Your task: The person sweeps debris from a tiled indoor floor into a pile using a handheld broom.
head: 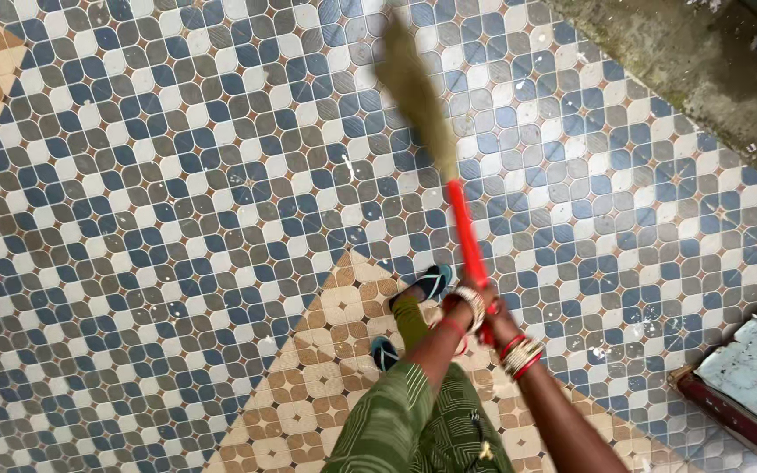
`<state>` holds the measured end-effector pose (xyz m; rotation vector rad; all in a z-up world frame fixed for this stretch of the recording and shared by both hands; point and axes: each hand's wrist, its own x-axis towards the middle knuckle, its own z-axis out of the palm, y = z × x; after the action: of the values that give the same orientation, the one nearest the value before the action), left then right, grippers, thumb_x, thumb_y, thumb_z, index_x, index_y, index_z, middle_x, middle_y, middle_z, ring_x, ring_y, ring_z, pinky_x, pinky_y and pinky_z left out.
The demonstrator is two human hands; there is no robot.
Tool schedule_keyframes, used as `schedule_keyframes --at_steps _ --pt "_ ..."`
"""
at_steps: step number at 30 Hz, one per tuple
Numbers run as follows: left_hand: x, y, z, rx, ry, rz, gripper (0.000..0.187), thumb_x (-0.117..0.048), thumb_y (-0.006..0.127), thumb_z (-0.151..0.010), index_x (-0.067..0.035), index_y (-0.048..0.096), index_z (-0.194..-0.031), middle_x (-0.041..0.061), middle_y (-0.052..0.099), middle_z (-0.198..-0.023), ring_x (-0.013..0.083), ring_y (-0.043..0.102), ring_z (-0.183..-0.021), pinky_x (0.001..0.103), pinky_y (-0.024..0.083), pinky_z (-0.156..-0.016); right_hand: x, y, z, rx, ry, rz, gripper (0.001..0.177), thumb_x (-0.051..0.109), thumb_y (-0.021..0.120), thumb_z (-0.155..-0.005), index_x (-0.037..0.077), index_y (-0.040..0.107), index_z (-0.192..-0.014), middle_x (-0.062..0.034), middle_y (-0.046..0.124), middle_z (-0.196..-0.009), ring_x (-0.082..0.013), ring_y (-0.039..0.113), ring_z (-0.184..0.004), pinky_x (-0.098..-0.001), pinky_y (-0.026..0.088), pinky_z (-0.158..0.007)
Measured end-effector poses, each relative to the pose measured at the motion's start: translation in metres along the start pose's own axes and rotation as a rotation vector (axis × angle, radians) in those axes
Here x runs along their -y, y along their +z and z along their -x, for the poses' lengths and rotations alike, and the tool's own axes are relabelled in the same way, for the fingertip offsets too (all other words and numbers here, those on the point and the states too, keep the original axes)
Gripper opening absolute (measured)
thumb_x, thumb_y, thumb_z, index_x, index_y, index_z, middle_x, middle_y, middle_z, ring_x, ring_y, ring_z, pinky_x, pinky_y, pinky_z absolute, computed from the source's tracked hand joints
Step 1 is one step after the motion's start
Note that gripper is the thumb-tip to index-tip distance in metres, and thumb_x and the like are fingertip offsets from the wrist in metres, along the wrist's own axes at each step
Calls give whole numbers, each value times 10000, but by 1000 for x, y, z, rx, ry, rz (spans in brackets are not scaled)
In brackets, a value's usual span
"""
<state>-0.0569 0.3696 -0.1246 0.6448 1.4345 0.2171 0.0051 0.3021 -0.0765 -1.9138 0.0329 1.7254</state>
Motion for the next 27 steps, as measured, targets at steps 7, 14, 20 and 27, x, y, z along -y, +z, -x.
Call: schedule_keyframes --at_steps 7,14,20,27 --pt "-58 -66 -8 -1 315 161 713 -26 679 -785 -131 393 -1429 101 633 -1030 225 662 -811 360 581 -661 83 73 35 26 -183 303 762 20 547 -804 191 207 -1465 -150 667 -757 -260 646 -457 -396 558 -401" --pt "5 -225 53 -541 63 347 378 -143 759 -841 -19 579 -1149 149 710 -874 242 697 -671 370 599 -575 105 207 77 454 4 660 679 97 625 -824 145 317 -1426 -121 701 -755 -196 624 -447 -332 498 -370" --pt "-90 -315 -43 -206 -487 776 521 -494 652 -838 -48 638 -1106 162 735 -853 304 678 -603 423 540 -498 153 306 -26 667 12 676 427 178 627 -848 107 643 -1269 -71 675 -704 -134 570 -452 -279 430 -353" --pt "-234 -280 -198 -137 -133 331 502 -340 746 -805 -28 596 -1168 118 678 -878 255 649 -649 384 537 -536 289 299 -140 466 -202 310 507 163 708 -773 87 639 -1270 -29 697 -706 -101 595 -509 -279 435 -402"
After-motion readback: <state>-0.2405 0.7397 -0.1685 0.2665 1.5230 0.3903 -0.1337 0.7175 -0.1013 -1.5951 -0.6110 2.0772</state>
